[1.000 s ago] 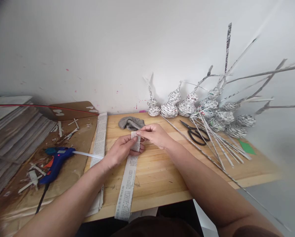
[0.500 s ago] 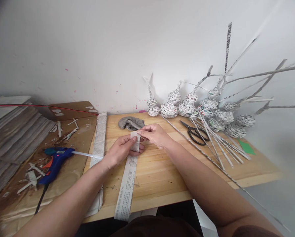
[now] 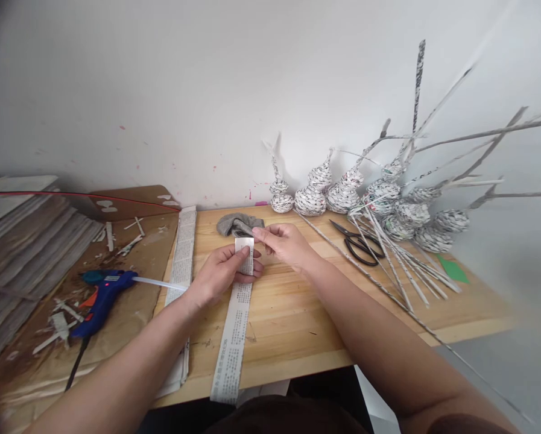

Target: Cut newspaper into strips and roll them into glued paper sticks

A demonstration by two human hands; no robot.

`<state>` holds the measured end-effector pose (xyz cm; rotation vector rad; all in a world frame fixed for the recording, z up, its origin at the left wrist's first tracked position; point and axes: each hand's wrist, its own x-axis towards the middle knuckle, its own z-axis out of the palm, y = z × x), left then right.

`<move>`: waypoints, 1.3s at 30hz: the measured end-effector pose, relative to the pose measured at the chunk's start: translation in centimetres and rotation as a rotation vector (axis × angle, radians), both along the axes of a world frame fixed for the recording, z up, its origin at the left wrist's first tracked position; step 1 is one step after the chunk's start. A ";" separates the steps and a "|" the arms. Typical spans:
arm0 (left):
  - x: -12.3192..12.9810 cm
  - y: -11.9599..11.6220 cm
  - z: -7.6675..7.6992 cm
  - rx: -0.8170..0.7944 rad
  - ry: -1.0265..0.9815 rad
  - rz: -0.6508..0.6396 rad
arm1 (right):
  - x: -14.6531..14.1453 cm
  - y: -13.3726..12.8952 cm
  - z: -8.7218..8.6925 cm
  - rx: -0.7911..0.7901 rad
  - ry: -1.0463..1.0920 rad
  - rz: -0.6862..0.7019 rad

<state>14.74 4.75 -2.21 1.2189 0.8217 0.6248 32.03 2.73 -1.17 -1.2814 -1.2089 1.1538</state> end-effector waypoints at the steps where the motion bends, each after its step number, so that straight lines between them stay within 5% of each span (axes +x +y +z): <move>1: 0.0 0.0 0.1 -0.007 -0.005 0.005 | 0.2 0.0 0.0 -0.028 0.033 0.057; 6: -0.1 0.0 0.3 -0.013 -0.014 -0.010 | 0.6 0.0 -0.2 -0.076 0.117 0.261; 32: -0.1 -0.3 0.2 0.053 0.011 -0.047 | -1.3 0.0 -0.4 -0.084 0.120 -0.013; 39: 0.0 -0.1 0.0 0.008 -0.013 -0.047 | -0.7 0.0 -0.2 -0.067 0.093 0.052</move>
